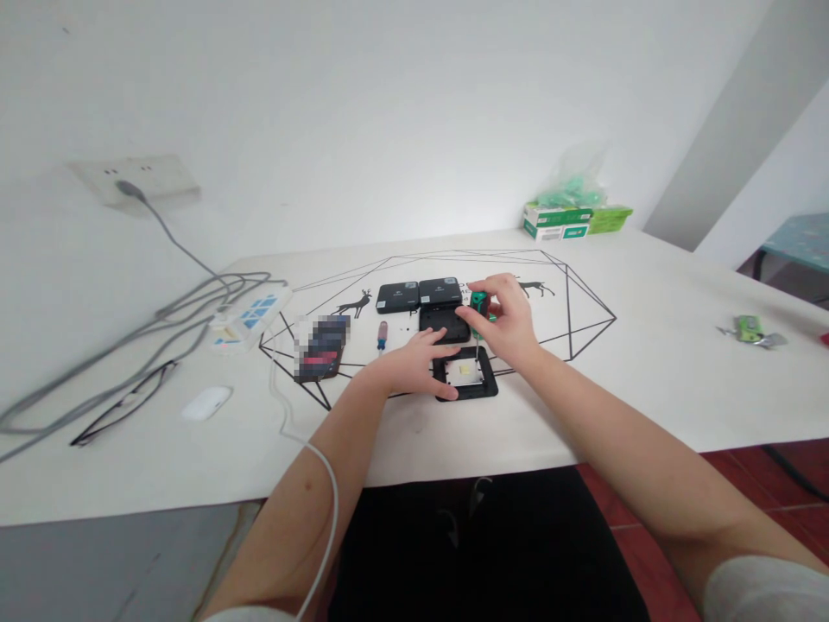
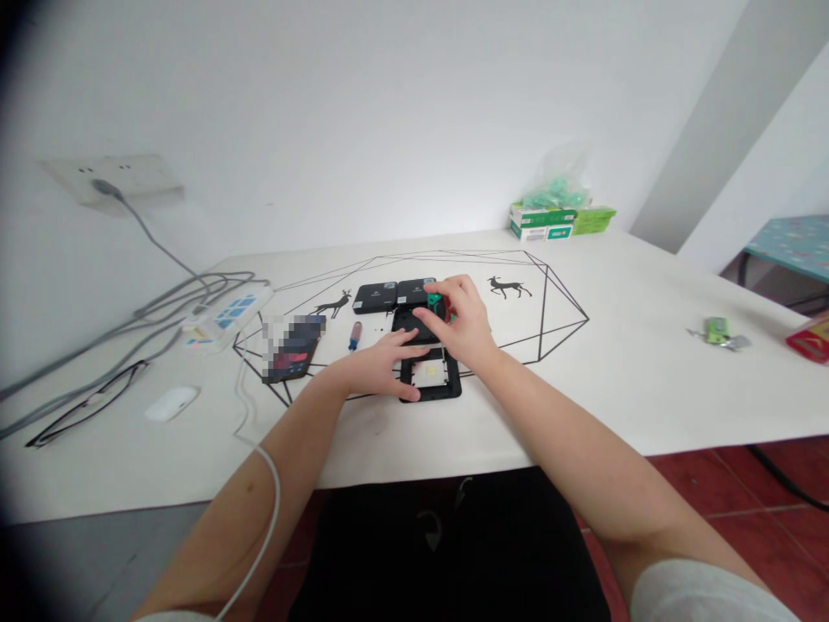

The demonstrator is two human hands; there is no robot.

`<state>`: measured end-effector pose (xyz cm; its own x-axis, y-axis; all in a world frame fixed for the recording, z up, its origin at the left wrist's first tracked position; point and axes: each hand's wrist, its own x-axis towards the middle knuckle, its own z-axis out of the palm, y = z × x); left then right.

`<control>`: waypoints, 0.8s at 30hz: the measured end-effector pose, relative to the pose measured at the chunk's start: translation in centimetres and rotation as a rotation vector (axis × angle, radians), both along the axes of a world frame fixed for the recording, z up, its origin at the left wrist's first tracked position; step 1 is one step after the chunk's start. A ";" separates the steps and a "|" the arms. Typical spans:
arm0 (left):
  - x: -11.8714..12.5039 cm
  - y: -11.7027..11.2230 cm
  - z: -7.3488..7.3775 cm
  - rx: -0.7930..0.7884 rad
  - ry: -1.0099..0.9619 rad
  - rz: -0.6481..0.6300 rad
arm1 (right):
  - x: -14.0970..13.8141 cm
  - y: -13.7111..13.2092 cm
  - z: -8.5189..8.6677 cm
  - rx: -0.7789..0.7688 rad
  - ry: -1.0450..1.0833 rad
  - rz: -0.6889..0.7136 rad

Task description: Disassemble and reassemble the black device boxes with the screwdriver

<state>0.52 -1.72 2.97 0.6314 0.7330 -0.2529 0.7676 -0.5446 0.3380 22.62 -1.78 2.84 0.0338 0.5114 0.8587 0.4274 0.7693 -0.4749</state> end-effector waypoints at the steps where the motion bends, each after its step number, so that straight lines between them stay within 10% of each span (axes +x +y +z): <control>1: 0.0 0.0 0.0 0.001 0.005 -0.002 | 0.0 0.0 0.0 0.006 -0.006 0.009; 16: -0.1 0.0 -0.1 0.009 -0.035 -0.007 | -0.6 -0.1 -0.6 0.087 -0.022 0.023; 24: 0.0 -0.3 0.3 -0.012 0.007 0.013 | 0.5 0.3 0.5 -0.204 0.020 0.301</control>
<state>0.56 -1.99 3.27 0.6197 0.7383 -0.2661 0.7772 -0.5303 0.3386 23.13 -1.51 3.35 -0.1290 0.6620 0.7383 0.1853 0.7475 -0.6378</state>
